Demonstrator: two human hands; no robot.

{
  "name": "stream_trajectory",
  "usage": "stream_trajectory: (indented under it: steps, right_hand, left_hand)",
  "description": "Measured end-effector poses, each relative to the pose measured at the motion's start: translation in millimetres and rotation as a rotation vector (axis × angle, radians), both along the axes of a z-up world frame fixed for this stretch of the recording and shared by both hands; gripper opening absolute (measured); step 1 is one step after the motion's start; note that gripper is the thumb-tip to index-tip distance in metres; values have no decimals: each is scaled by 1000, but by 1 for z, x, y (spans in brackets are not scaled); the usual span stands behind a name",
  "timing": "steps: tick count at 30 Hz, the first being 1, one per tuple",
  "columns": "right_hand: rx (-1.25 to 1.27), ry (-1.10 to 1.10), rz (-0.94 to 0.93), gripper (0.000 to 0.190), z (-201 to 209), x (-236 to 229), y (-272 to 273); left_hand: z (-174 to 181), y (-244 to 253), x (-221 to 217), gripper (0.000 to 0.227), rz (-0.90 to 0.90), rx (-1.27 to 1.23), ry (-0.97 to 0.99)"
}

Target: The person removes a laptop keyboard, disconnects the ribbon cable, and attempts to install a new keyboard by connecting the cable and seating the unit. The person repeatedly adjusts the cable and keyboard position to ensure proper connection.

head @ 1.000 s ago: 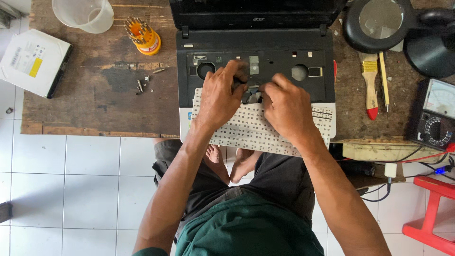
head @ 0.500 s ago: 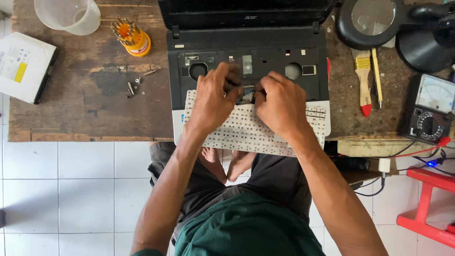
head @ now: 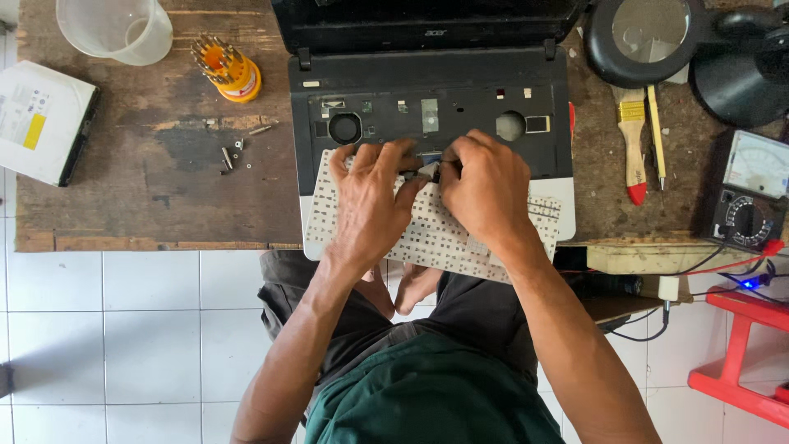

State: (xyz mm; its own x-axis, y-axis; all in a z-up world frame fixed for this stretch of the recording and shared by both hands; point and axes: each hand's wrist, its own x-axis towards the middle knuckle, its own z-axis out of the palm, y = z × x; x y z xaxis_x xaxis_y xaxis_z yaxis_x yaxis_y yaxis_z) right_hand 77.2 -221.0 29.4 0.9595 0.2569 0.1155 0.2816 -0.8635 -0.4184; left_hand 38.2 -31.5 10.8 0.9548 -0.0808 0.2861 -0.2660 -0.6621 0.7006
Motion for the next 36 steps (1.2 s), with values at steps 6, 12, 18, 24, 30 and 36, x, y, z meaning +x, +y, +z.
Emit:
stream_trajectory:
  steps: [6, 12, 18, 24, 30, 36]
  right_hand:
    - [17, 43, 16, 2, 13, 4, 2]
    - [61, 50, -28, 6, 3, 2, 2]
    - [94, 19, -20, 2, 0, 4, -1]
    - [99, 7, -13, 4, 0, -4, 1]
    - [29, -38, 10, 5, -4, 0, -1]
    - [2, -83, -32, 8, -8, -10, 2]
  left_hand:
    - [7, 1, 7, 42, -37, 43, -35]
    - [7, 1, 9, 40, -57, 64, -62]
    - [8, 0, 10, 42, -65, 63, -46]
    - [4, -1, 8, 40, -60, 78, -71]
    - [12, -3, 4, 35, -44, 56, -40]
    - [9, -6, 3, 35, -21, 70, -49]
